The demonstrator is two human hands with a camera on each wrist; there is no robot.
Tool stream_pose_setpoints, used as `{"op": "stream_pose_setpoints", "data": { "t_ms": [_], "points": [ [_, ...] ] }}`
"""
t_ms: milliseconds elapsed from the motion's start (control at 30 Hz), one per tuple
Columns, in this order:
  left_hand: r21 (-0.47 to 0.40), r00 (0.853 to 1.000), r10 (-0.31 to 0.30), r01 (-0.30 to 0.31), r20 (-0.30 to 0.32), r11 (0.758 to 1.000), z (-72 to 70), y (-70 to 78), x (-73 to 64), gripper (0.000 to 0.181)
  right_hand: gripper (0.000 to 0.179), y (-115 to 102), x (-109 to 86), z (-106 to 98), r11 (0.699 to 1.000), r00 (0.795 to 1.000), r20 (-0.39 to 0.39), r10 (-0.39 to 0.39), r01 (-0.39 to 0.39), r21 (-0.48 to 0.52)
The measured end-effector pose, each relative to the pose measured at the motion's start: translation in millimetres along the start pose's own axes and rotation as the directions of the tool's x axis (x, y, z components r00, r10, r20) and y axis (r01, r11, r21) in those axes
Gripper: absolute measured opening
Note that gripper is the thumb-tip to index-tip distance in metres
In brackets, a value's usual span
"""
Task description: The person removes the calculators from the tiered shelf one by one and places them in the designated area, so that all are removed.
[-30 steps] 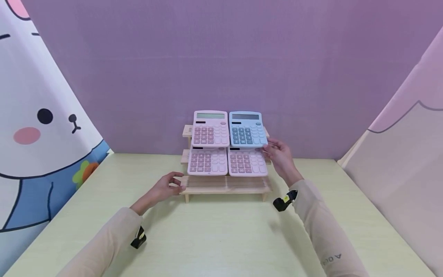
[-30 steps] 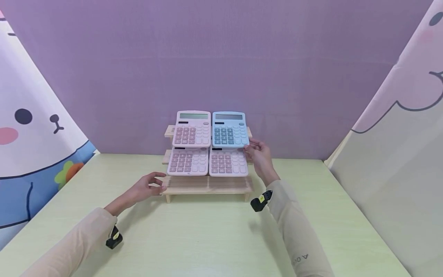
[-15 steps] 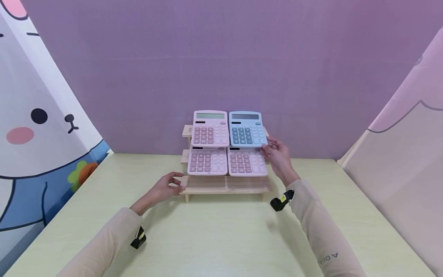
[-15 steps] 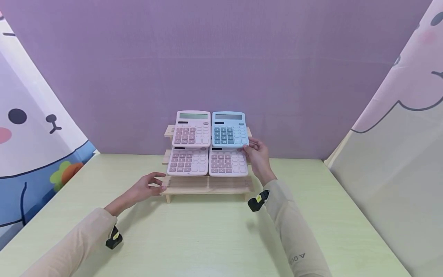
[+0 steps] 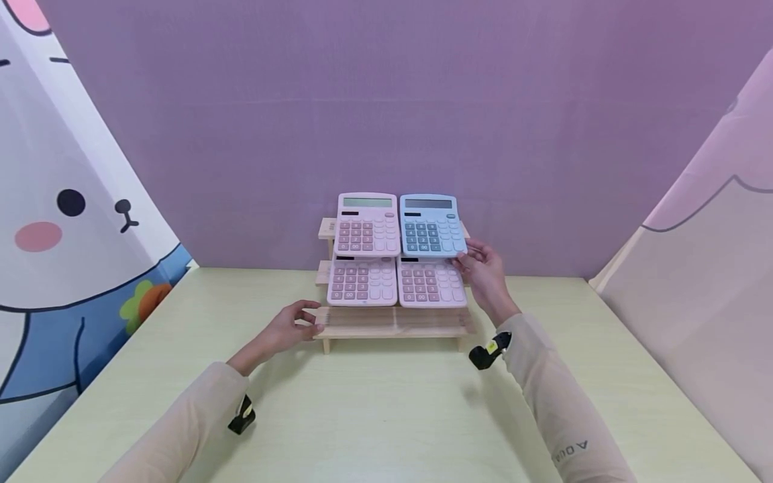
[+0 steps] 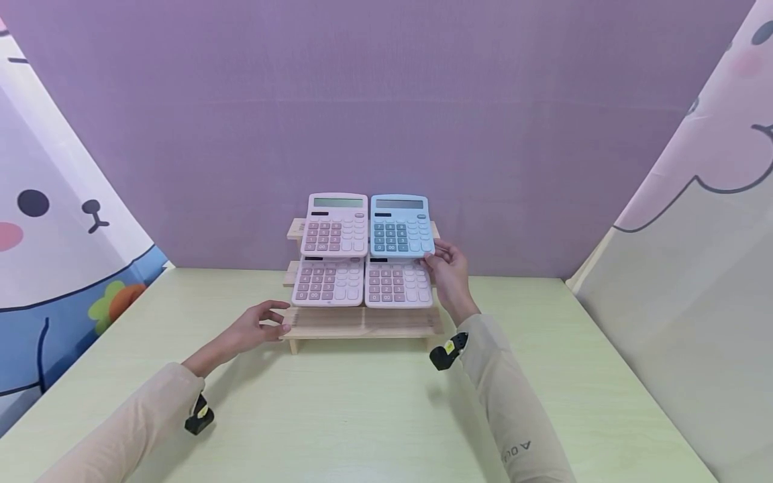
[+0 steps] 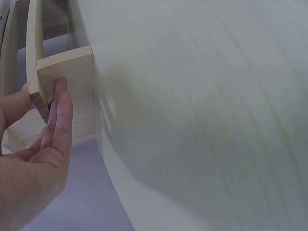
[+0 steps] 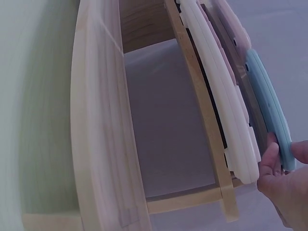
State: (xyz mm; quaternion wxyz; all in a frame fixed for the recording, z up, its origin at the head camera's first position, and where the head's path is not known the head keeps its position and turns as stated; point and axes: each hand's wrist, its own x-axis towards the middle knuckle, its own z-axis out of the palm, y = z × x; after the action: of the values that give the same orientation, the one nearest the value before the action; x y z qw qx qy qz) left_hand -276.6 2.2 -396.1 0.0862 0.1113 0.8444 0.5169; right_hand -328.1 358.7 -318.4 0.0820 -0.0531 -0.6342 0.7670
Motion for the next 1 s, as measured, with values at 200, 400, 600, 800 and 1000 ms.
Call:
{"op": "stream_pose_setpoints", "data": {
  "t_ms": [200, 400, 600, 800, 1000],
  "points": [
    [-0.013, 1.000, 0.012, -0.012, 0.005, 1.000, 0.5, 0.3, 0.2, 0.054, 0.044, -0.3, -1.5, -0.1, 0.999, 1.000, 0.003, -0.009, 0.009, 0.040],
    [-0.010, 1.000, 0.010, -0.010, 0.001, 1.000, 1.2, 1.5, -0.6, 0.054, 0.045, -1.4, -2.9, -0.6, 0.996, 1.000, 0.012, -0.012, 0.011, 0.089],
    [-0.018, 1.000, 0.003, -0.003, 0.001, 1.000, 0.9, 1.1, -0.7, 0.055, 0.044, -0.7, -2.2, -0.5, 0.993, 1.000, -0.007, -0.004, 0.005, 0.120],
    [-0.010, 1.000, -0.010, 0.010, 0.000, 1.000, 0.2, 0.8, -0.6, 0.054, 0.045, -1.4, -3.5, -0.5, 0.983, 1.000, -0.013, 0.004, -0.001, 0.184],
    [-0.005, 1.000, -0.011, 0.011, -0.003, 1.000, 0.3, 0.2, 0.2, 0.054, 0.046, -1.2, -4.7, -1.0, 0.970, 1.000, -0.009, -0.001, 0.003, 0.245]
  ]
}}
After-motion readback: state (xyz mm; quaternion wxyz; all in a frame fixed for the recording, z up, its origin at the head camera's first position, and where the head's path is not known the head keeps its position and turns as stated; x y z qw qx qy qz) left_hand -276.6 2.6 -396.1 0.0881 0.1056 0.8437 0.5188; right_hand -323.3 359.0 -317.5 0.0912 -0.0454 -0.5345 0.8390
